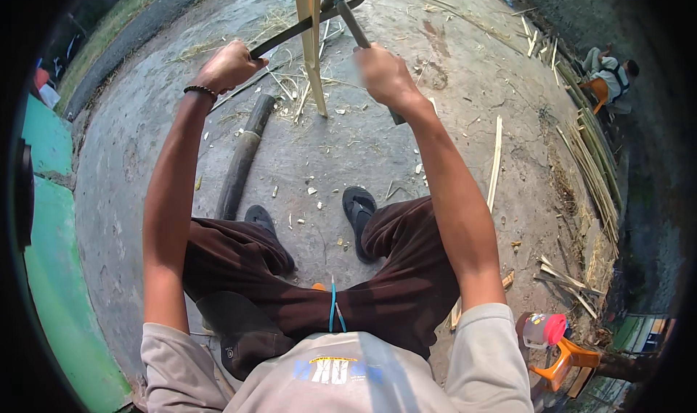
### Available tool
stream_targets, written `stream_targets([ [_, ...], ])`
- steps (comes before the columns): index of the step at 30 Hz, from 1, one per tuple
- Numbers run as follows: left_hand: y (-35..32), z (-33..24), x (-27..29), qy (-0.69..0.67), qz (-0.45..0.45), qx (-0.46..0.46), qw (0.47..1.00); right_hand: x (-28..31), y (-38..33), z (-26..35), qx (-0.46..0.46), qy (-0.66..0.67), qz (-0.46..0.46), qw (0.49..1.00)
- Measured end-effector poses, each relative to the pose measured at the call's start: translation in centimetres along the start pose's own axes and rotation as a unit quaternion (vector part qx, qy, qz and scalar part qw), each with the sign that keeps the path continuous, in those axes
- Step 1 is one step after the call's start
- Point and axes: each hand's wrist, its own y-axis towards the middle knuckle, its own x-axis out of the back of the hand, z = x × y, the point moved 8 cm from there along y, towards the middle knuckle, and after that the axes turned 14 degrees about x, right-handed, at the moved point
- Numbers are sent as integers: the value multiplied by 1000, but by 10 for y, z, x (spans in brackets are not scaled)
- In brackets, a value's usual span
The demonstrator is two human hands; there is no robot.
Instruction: The person strips layers from a piece of bamboo by placing a blade against it and striking the blade with a hammer, then peels the strip away by hand.
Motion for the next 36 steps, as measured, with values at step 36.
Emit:
stream_targets([
  [36, -1, 6, 3, 54, 104, 120, 986, 69, -34, 69, 60, 331, -186, 923],
])
